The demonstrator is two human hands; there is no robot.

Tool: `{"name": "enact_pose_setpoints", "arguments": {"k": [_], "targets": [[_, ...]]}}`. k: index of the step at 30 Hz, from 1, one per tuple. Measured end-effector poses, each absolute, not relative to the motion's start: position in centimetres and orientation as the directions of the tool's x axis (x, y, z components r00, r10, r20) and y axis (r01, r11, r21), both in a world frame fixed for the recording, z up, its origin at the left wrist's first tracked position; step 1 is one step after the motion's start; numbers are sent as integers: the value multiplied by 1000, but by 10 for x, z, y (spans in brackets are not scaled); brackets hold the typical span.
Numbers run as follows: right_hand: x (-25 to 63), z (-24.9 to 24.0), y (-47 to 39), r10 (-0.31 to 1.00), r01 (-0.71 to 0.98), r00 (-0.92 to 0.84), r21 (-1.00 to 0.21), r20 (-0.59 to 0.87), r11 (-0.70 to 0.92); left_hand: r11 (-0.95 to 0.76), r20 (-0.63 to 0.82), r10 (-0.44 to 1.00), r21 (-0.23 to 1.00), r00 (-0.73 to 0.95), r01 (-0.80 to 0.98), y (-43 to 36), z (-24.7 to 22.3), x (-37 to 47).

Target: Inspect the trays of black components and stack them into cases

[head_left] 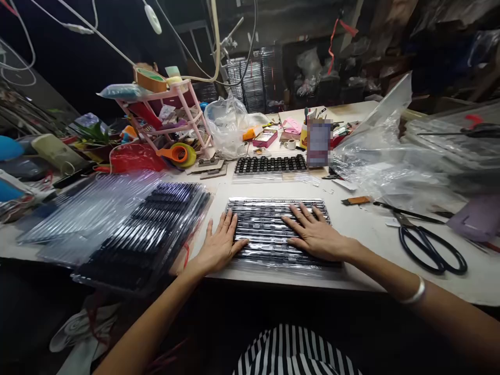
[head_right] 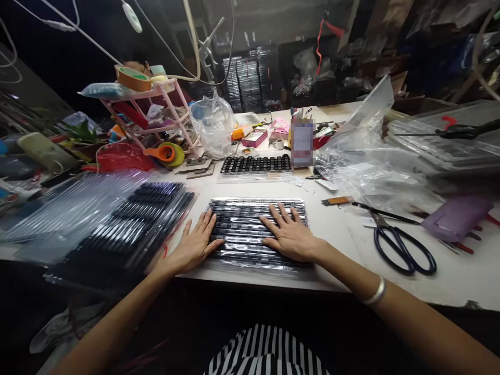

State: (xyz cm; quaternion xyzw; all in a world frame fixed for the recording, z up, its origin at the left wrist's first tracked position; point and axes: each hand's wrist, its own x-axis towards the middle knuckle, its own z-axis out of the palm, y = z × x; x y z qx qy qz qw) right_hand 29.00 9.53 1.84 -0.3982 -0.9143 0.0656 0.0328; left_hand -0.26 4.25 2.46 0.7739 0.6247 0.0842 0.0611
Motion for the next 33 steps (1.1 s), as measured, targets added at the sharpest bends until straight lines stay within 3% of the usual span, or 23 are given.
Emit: {"name": "enact_pose_setpoints", "arguments": {"k": [6,12,16,19,24,33], "targets": [[254,24,103,640,625,-768,-199,16,755,-268,105,962,170,253,948,58,16,17],[257,19,99,676,649,-728,-201,114,733,-87,303,953,339,-21,937,60,3,9],[275,17,101,694,672,-708,-175,133,719,-66,354,932,383,-81,921,57,6,3],[294,12,104,792,779,-595,-143,141,611,-96,407,909,404,-85,910,52,13,4],[304,5,103,895,891,-411,-129,174,435,-124,433,899,396,-65,910,48,17,7],[301,7,102,897,889,-418,-136,143,437,-87,468,880,333,-85,939,52,13,10]]}}
